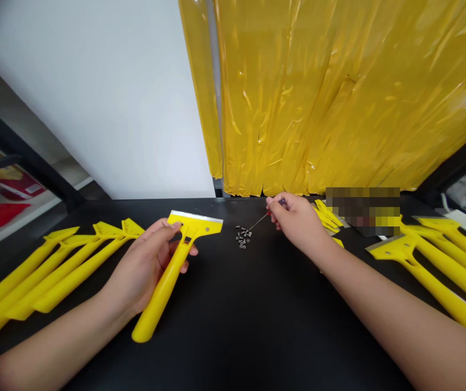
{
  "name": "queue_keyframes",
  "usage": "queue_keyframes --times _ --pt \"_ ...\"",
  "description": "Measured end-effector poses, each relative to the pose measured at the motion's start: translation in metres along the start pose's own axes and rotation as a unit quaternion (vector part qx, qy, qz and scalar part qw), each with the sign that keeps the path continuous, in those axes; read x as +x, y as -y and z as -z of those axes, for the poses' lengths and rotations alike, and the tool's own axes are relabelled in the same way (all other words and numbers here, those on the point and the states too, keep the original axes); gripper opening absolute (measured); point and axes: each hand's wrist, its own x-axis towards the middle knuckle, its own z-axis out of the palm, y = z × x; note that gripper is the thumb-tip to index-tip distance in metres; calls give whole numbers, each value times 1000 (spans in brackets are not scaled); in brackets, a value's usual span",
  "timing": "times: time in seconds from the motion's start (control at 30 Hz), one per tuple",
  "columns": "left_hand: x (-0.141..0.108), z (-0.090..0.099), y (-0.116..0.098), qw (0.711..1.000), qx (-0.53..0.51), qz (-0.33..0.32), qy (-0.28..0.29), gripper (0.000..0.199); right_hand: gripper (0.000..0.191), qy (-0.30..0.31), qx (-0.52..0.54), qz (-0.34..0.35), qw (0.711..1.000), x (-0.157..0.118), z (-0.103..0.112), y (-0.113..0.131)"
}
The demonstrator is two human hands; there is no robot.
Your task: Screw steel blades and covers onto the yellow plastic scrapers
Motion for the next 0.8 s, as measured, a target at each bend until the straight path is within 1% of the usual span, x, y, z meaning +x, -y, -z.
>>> queue_keyframes --times 0.2,0.43,0.53,0.8 --pt "-1 -2 -1 1000 -7 7 -11 22 34 -6 -9 22 1000 0 3 2" --pt "0 0 2 1000 -7 9 -1 23 32 -49 -99 57 992 -12 10 26" --pt "1 1 2 1000 -5 12 1 23 33 -53 -127 63 988 -16 11 32" --pt "0 1 3 1000 -2 17 5 24 31 -45 -161 79 983 -15 8 27"
